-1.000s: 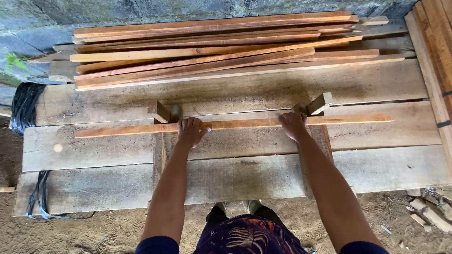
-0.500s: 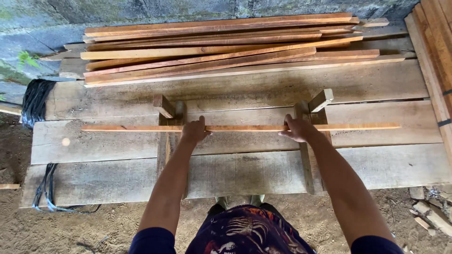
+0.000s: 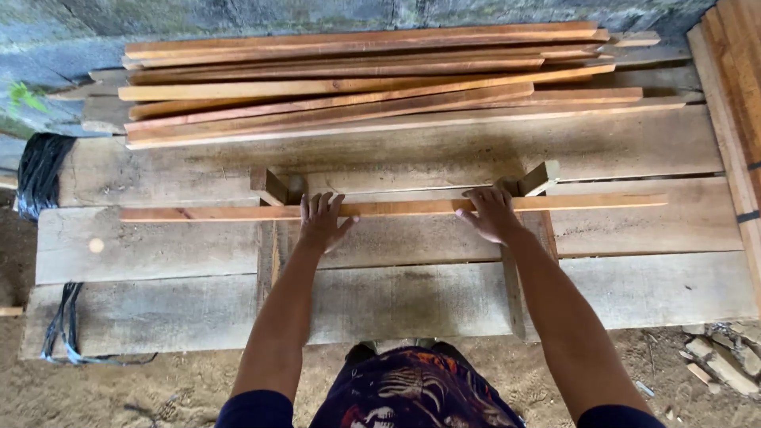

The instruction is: Sorting and arranging thin wooden slats on a workbench.

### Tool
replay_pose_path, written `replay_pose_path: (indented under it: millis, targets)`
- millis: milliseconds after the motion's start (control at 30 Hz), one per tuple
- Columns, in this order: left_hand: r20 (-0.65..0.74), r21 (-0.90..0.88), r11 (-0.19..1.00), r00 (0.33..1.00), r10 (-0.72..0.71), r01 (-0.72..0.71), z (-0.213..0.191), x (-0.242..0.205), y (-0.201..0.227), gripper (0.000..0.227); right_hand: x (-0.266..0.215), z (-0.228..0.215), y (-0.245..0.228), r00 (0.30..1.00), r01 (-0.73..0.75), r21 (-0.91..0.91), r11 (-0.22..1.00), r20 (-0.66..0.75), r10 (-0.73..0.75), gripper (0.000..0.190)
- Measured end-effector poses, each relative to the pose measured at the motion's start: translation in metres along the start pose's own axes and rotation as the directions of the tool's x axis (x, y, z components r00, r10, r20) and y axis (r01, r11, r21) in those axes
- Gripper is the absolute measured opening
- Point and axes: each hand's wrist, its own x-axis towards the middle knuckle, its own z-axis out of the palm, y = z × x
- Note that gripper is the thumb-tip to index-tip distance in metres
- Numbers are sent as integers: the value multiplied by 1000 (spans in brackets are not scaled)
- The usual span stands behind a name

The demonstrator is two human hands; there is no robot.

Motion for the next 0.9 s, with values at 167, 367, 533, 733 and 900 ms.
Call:
replay_pose_path:
  millis: [167,367,533,733,900]
  targets:
    - [31,-54,998,999,-15,17,25,11,-10,58,11,22,19,986,-79,122,989,153,60,59]
    - [-77,111,994,997,4,5,76,39,-28,54,1,6,12,992,-20,36,999,126,16,55]
    - [-51,265,963,996,71,-55,87,21,-36,77,-36,-18,-26,973,179,-288,941,-87,-212,52]
    - [-419,216,969,885,204,-121,99,23,-42,56,-28,-1,-22,977,144,-67,987,-148,-153,60]
    - [-412,121,992,907,87,-40,46,31,-22,51,-15,-23,-21,890,77,-338,938,-402,-218,57]
